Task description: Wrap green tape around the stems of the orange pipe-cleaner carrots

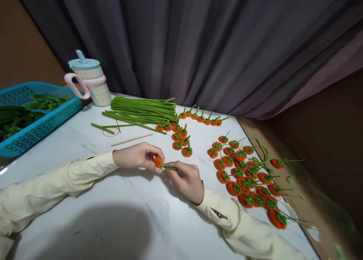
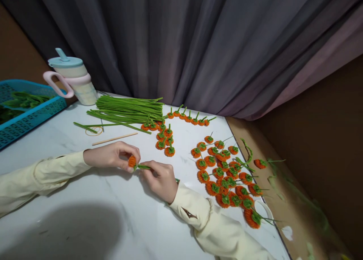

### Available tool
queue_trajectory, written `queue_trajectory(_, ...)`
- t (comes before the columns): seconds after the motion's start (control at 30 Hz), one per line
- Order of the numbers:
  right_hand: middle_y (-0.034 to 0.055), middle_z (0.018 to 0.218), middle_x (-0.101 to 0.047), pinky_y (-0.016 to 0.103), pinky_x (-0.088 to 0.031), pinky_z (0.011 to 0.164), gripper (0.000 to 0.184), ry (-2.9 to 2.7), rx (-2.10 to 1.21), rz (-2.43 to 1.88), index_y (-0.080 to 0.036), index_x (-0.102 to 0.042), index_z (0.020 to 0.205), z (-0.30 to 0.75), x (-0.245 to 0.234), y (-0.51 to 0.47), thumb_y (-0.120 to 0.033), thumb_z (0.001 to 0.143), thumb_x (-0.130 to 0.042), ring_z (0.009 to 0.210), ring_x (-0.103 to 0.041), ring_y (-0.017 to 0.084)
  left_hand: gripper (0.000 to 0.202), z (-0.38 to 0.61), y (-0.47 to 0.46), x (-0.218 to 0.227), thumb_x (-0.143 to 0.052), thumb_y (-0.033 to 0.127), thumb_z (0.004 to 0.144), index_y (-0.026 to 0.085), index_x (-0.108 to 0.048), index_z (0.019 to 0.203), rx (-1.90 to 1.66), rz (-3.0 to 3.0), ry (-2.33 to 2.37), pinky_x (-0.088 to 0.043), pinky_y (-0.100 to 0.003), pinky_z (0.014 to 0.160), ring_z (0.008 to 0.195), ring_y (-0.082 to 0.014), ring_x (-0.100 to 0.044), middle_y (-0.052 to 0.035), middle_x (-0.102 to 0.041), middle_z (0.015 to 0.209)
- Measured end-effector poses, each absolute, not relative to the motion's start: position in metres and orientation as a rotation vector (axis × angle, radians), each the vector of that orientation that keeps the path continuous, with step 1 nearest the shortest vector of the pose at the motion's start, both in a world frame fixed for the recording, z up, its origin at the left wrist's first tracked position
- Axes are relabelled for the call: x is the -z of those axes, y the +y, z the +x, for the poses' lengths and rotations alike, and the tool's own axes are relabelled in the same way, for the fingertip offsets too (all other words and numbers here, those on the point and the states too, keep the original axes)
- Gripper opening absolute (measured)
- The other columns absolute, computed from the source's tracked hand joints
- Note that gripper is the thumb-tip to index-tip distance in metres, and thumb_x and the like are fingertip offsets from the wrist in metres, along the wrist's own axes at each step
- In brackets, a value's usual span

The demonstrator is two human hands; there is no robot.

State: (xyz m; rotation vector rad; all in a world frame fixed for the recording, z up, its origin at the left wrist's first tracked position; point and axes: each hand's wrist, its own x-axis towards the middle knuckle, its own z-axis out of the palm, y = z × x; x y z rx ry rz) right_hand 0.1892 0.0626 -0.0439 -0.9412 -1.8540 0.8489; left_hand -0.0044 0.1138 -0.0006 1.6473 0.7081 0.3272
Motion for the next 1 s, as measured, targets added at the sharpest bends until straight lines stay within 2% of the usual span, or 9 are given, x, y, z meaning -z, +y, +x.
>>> queue_trajectory(0.2,0.0045,0.076,-0.069,0.02,-0.049,0.061,0.015,-2.012,-0.441,-0.818,-0.016,-0.062,0.093,0.191,0.046,0.059,-0.014,0.085,-0.049,0.065,-0.063,0.011,0.02,-0.006,0.115,0.005,-0.073,0.025,0.067,0.012,-0.059,0.073,-0.271,1.397,0.695,-0.044,-0.019,0.058,0.059,-0.0083,-0.053,0.0011,-0.06,0.067)
queue_trajectory(0.37,0.0051,0.079,-0.068,0.021,-0.05,0.064,0.015,-2.047,-0.391,-0.793,-0.016,-0.059,0.096,0.191,0.045,0.06,-0.014,0.087,-0.048,0.068,-0.063,0.012,0.028,-0.007,0.117,0.012,-0.077,0.033,0.063,0.012,-0.06,0.072,-0.211,1.126,0.698,-0.042,-0.018,0.051,0.053,-0.008,-0.052,0.001,-0.059,0.062)
queue_trajectory(0.67,0.0088,0.083,-0.067,0.025,-0.052,0.067,0.02,-2.127,-0.277,-0.634,-0.014,-0.057,0.103,0.193,0.048,0.06,-0.01,0.086,-0.047,0.076,-0.063,0.015,0.038,-0.009,0.118,0.027,-0.08,0.042,0.058,0.009,-0.064,0.069,-0.051,0.836,0.64,-0.043,-0.02,0.056,0.058,-0.0096,-0.053,-0.0016,-0.059,0.063)
queue_trajectory(0.8,0.0083,0.08,-0.069,0.023,-0.052,0.064,0.018,-2.092,-0.373,-0.684,-0.014,-0.062,0.097,0.192,0.049,0.061,-0.011,0.086,-0.047,0.07,-0.064,0.013,0.042,-0.01,0.121,0.025,-0.074,0.049,0.064,0.01,-0.062,0.073,-0.046,0.883,0.657,-0.044,-0.022,0.061,0.063,-0.0109,-0.054,-0.0034,-0.06,0.07)
queue_trajectory(0.9,0.0058,0.074,-0.07,0.02,-0.051,0.061,0.015,-2.005,-0.532,-0.81,-0.015,-0.067,0.089,0.191,0.048,0.062,-0.017,0.085,-0.052,0.062,-0.064,0.011,0.045,-0.012,0.125,0.015,-0.066,0.054,0.071,0.013,-0.06,0.089,-0.147,1.146,0.704,-0.045,-0.025,0.068,0.072,-0.0133,-0.055,-0.0054,-0.061,0.085)
queue_trajectory(1.0,0.0039,0.067,-0.07,0.018,-0.051,0.055,0.014,-1.904,-0.734,-0.923,-0.016,-0.069,0.08,0.189,0.047,0.063,-0.022,0.082,-0.057,0.055,-0.063,0.011,0.043,-0.014,0.127,0.002,-0.07,0.044,0.07,0.019,-0.056,0.102,-0.268,1.663,0.742,-0.043,-0.027,0.08,0.091,-0.0173,-0.054,-0.0052,-0.058,0.102)
